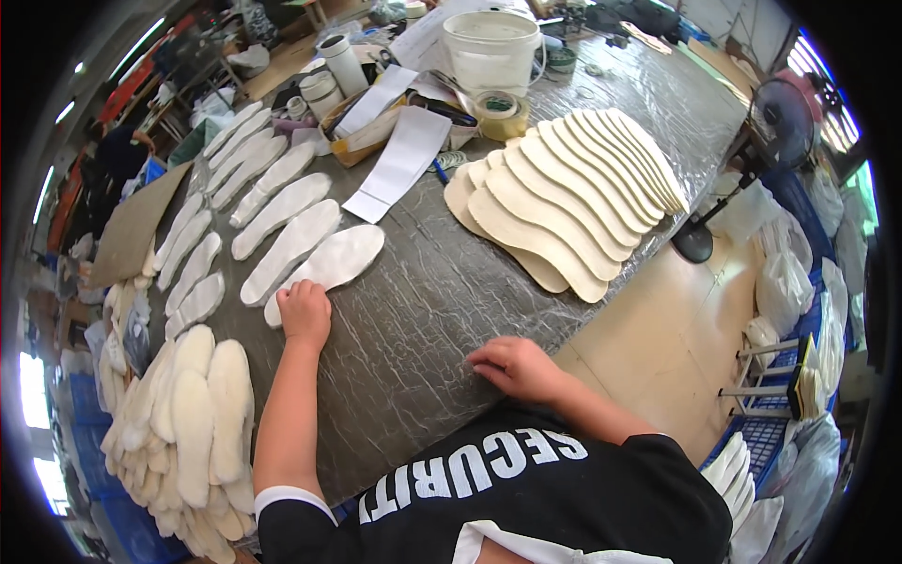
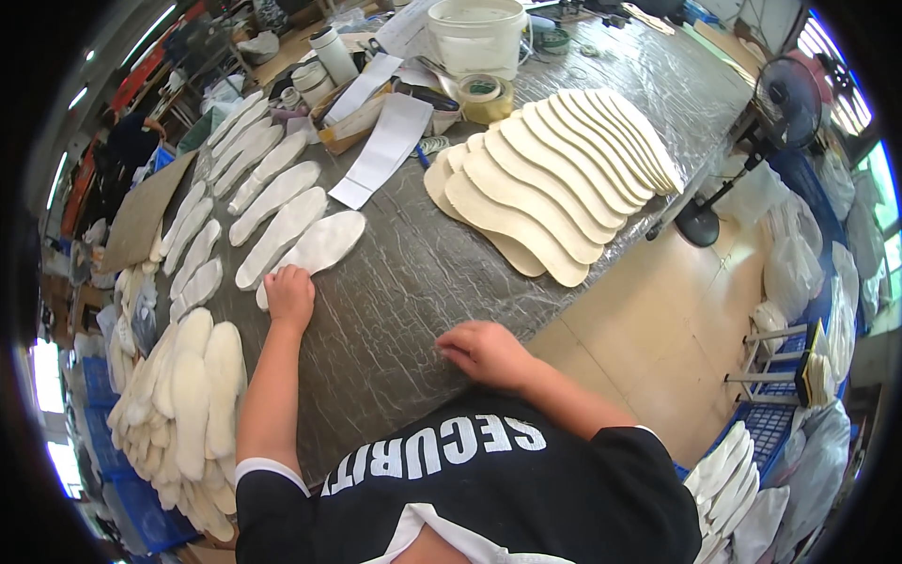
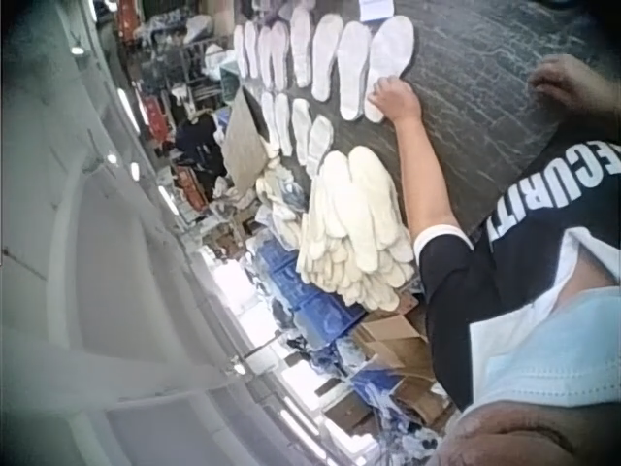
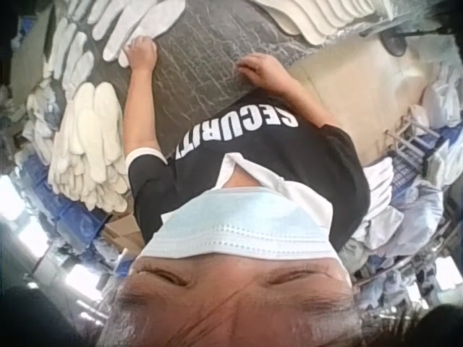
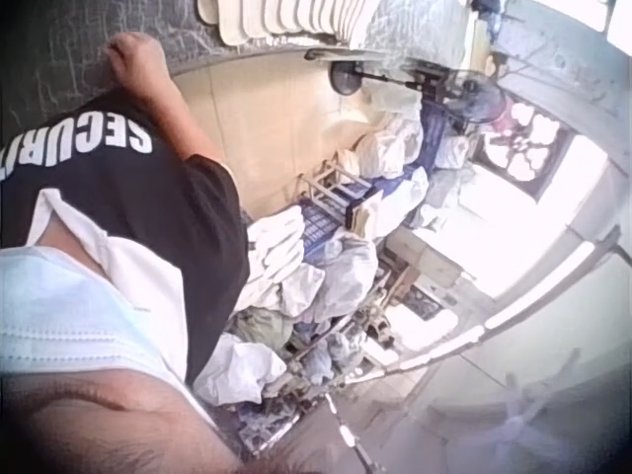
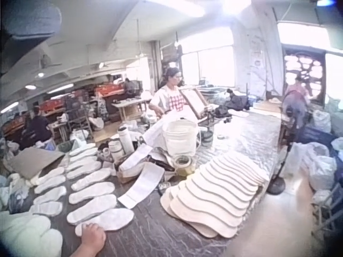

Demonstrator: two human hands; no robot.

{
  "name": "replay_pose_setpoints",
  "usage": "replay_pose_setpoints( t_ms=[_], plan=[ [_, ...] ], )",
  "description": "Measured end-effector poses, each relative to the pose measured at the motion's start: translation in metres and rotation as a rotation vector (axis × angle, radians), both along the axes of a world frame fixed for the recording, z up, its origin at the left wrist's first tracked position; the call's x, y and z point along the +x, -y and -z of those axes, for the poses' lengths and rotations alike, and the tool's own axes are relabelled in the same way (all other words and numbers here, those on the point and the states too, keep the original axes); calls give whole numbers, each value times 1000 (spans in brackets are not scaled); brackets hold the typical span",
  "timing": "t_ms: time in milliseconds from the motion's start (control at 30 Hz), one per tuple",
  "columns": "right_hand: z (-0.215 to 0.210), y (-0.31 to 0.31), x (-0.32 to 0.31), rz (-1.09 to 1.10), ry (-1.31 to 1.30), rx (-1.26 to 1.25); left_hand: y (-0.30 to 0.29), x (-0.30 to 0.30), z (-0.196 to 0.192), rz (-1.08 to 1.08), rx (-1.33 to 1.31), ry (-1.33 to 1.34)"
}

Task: Manually assembling and inspecting fleece-lined shoe insoles at a factory workstation.

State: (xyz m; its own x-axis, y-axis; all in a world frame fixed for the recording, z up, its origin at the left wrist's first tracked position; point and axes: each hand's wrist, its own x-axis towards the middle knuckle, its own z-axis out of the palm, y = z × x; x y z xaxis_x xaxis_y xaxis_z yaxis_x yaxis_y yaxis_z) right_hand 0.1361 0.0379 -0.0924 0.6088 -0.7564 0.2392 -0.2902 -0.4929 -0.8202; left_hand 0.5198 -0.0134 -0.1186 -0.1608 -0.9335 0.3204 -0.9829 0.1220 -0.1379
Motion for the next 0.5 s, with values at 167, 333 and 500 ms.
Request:
replay_pose_setpoints(
  t_ms=[167,333,500],
  plan=[
    [-10,39,-35,490,-78,-165,-21,-18,-8,120,8,-88],
    [-24,103,-125,961,-294,-424,-67,-29,-14,238,29,-342],
    [-12,159,-243,1232,-374,-457,-114,-32,-31,215,43,-365]
  ],
)
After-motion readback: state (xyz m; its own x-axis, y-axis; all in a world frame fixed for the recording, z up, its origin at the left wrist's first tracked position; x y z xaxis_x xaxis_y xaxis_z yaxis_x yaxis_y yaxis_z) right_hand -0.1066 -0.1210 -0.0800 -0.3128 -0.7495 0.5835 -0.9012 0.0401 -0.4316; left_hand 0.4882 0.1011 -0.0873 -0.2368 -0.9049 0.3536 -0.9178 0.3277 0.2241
